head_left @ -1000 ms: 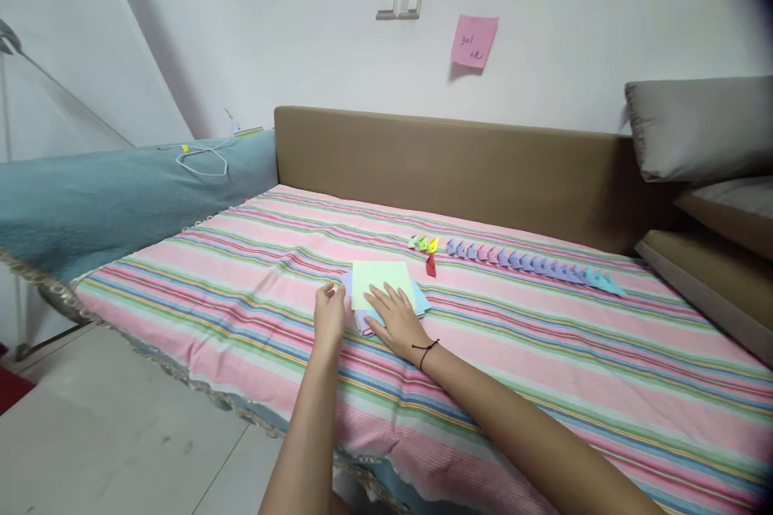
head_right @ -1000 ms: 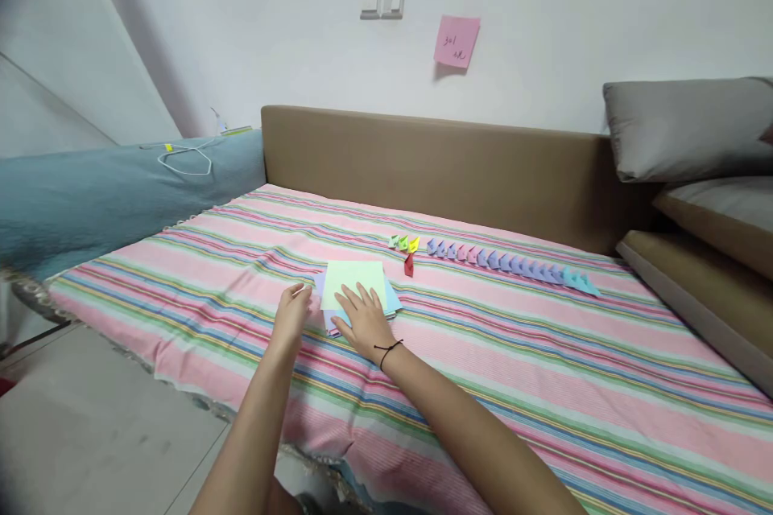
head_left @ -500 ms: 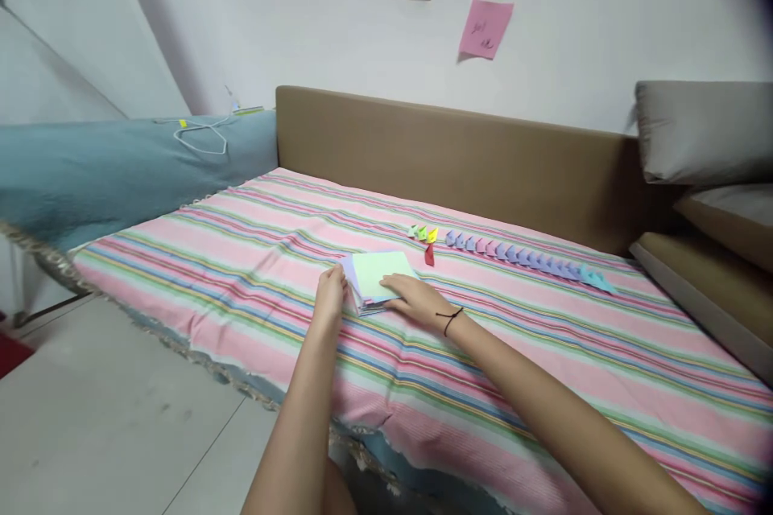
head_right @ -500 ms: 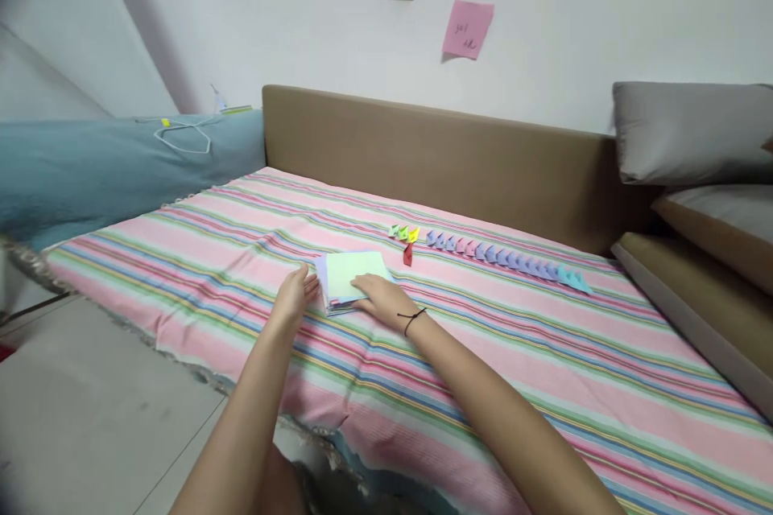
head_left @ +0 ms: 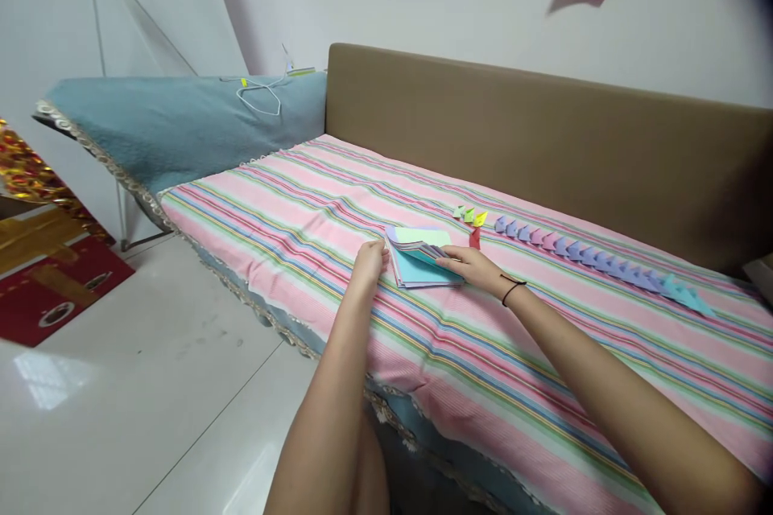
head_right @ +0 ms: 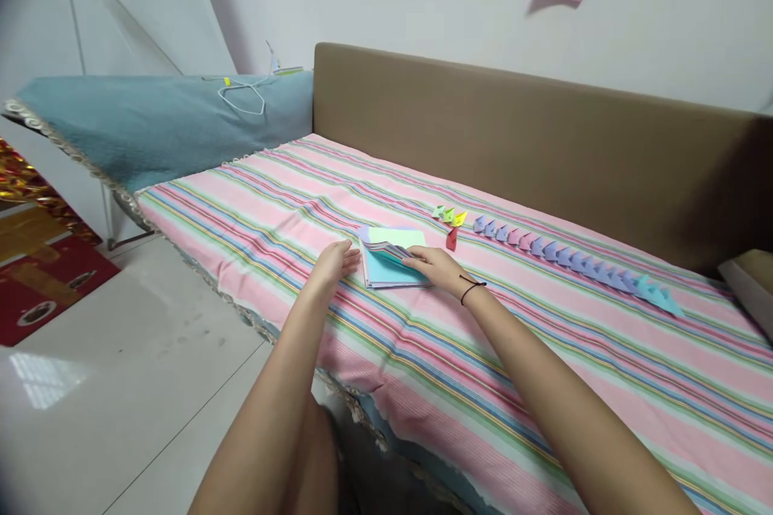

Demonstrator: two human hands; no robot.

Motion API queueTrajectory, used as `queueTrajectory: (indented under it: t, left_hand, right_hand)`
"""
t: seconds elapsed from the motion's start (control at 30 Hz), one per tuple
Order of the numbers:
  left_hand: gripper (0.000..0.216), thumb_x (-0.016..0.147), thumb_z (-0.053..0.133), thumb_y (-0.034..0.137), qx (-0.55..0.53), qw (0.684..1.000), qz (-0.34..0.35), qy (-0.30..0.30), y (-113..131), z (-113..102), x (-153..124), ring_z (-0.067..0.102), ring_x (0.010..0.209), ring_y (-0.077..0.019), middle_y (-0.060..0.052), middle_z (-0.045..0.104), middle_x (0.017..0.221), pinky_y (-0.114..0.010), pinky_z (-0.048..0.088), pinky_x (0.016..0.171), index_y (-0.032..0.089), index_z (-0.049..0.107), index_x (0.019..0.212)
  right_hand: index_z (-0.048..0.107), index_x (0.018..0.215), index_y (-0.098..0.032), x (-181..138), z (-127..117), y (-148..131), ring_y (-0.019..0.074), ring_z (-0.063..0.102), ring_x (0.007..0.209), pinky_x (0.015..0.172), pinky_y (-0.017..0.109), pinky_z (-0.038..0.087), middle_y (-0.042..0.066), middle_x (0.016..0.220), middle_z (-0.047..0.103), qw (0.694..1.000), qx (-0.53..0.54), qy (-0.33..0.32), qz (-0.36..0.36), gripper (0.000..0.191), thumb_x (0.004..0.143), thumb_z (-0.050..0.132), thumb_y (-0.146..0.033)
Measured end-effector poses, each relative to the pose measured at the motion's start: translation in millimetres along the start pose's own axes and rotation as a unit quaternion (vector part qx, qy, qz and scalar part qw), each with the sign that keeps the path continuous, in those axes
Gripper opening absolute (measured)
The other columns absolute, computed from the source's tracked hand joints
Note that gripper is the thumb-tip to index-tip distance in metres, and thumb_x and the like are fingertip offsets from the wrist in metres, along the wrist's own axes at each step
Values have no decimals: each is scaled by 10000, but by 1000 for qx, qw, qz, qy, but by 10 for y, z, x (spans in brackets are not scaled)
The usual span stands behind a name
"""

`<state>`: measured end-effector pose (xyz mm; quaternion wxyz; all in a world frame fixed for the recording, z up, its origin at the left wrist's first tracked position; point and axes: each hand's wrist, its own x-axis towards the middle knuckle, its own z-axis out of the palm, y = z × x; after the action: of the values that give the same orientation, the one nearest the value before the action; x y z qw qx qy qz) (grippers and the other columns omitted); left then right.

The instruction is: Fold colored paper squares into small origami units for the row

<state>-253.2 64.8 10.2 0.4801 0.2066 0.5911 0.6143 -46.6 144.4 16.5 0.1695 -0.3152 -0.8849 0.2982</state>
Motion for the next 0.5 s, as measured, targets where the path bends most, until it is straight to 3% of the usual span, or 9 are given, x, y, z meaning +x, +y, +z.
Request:
queueTrajectory:
  t: [0.13,0.33,0.5]
  left_hand:
    - [118,810,575,277,-4,1000,-14,-24,3,1,-33,633,661,-146,-74,664,774,-228,499,593,163,553,787]
    - [78,813,566,229,-16,998,-32,-45,17,15,-59,661,649,-149,-91,678,792,-211,507,563,154,550,800]
    - [90,823,552,219,-54,994,-56,-80,61,44,-97,692,680,-166,-105,684,781,-233,552,636,142,550,869]
  right_hand:
    - [664,1021,-191,-5,2,9,213,588,847,739,292,444,31,921,673,1000,17,5,14,374,869,472,-474]
    - [675,1040,-205,-6,1,17,231,606,899,778,307,454,27,971,685,1000,21,5,19,390,867,474,-490]
    - [674,1038,-198,-3,-1,49,240,606,911,822,322,447,29,973,685,1000,19,3,14,393,870,470,-489]
